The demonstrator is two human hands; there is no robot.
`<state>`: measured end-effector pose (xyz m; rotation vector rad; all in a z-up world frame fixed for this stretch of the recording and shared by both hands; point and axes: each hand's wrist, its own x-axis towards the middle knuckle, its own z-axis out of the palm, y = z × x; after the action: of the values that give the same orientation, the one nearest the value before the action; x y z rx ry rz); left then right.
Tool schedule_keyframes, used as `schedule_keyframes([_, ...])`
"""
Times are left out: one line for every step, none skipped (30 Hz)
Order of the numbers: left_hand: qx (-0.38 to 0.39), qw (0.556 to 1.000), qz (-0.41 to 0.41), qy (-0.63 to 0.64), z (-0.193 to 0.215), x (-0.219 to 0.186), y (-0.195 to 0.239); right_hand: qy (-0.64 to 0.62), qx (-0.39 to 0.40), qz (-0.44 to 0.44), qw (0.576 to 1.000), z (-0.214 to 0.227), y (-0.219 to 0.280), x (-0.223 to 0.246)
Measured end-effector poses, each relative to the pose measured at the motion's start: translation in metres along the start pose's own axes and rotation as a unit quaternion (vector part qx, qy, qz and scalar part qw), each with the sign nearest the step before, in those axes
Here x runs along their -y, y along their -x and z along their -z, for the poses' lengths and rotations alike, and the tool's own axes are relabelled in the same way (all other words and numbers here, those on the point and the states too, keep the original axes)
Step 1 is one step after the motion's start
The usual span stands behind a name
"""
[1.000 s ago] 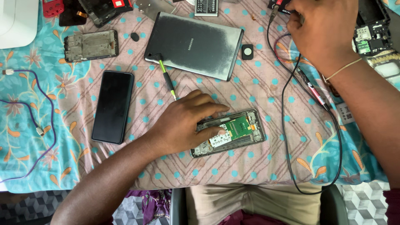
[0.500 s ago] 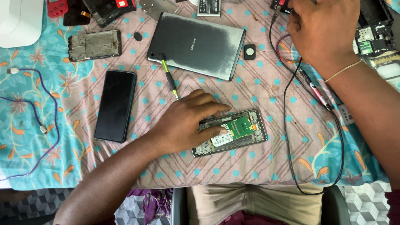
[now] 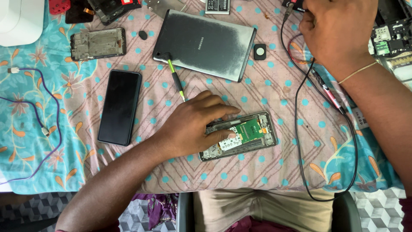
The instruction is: The person uses a soldering iron and a screwdriver to work on the internal components of a disassembled mobile phone. They remove a blue component, exchange it with another person for a green circuit board, and then install the new board into the phone chassis.
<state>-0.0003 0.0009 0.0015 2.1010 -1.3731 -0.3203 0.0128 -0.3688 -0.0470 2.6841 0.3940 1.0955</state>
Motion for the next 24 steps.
schedule_keyframes([0.000,1.000,-0.001,-0.002,0.000,0.000,0.000,-0.004,0.000,0.001,1.000,0.000,0.001,-0.001])
schedule_keyframes([-0.002,1.000,-0.003,-0.001,0.000,0.000,-0.001,-0.012,-0.005,0.005,1.000,0.000,0.002,-0.004])
schedule_keyframes([-0.003,1.000,-0.006,0.001,0.000,0.000,-0.001,-0.014,-0.002,0.011,1.000,0.000,0.003,-0.007])
schedule_keyframes([-0.005,1.000,-0.009,0.002,0.001,-0.001,-0.001,-0.015,0.001,0.016,1.000,0.000,0.005,-0.012])
schedule_keyframes([-0.006,1.000,-0.012,0.003,0.001,-0.001,-0.001,-0.013,0.012,0.025,1.000,0.000,0.006,-0.020])
schedule_keyframes([-0.007,1.000,-0.014,0.004,0.001,-0.001,0.000,-0.023,0.027,0.013,0.999,0.000,0.007,-0.029])
schedule_keyframes([-0.009,1.000,-0.015,0.005,0.001,-0.001,0.001,-0.035,0.042,0.002,0.998,0.000,0.008,-0.037])
schedule_keyframes([-0.003,1.000,-0.008,0.003,0.001,0.000,0.001,-0.059,0.063,-0.029,0.996,0.000,0.011,-0.045])
schedule_keyframes([0.003,1.000,-0.002,0.003,0.000,0.001,0.001,-0.082,0.084,-0.061,0.991,0.001,0.014,-0.052])
schedule_keyframes([0.010,1.000,0.004,0.002,0.000,0.001,0.001,-0.103,0.104,-0.093,0.985,0.002,0.016,-0.058])
schedule_keyframes([0.004,1.000,-0.002,0.002,0.000,0.001,0.001,-0.122,0.122,-0.127,0.977,0.004,0.018,-0.063])
schedule_keyframes([-0.001,1.000,-0.008,0.002,0.000,0.001,0.001,-0.124,0.128,-0.121,0.977,0.005,0.020,-0.066])
schedule_keyframes([-0.006,1.000,-0.013,0.001,0.001,0.001,0.001,-0.127,0.134,-0.114,0.976,0.007,0.021,-0.068])
schedule_keyframes([-0.004,1.000,-0.014,0.002,0.001,0.000,0.000,-0.113,0.130,-0.067,0.983,0.010,0.022,-0.068])
schedule_keyframes([-0.002,1.000,-0.013,0.002,0.001,0.000,0.000,-0.101,0.124,-0.018,0.987,0.012,0.022,-0.066])
schedule_keyframes([-0.001,1.000,-0.011,0.002,0.001,0.000,0.000,-0.092,0.102,0.003,0.990,0.014,0.022,-0.063])
schedule_keyframes([-0.005,1.000,-0.014,0.003,0.002,0.000,0.001,-0.083,0.080,0.025,0.993,0.014,0.021,-0.060])
schedule_keyframes([-0.009,1.000,-0.017,0.005,0.002,0.000,0.001,-0.067,0.067,0.036,0.995,0.014,0.020,-0.057])
schedule_keyframes([-0.012,1.000,-0.020,0.007,0.002,0.000,0.002,-0.051,0.055,0.047,0.996,0.013,0.019,-0.055])
schedule_keyframes([-0.017,1.000,-0.025,0.006,0.002,0.001,0.003,-0.031,0.053,0.049,0.997,0.013,0.019,-0.053])
schedule_keyframes([-0.021,0.999,-0.032,0.006,0.001,0.001,0.003,-0.013,0.046,0.056,0.997,0.012,0.019,-0.052])
schedule_keyframes([-0.026,0.999,-0.038,0.006,0.001,0.002,0.004,0.006,0.039,0.063,0.997,0.010,0.020,-0.052])
schedule_keyframes([-0.013,1.000,-0.025,0.008,0.001,0.002,0.003,0.023,0.033,0.069,0.997,0.009,0.020,-0.052])
schedule_keyframes([0.001,1.000,-0.012,0.009,0.001,0.003,0.003,0.031,0.033,0.071,0.996,0.009,0.022,-0.052])
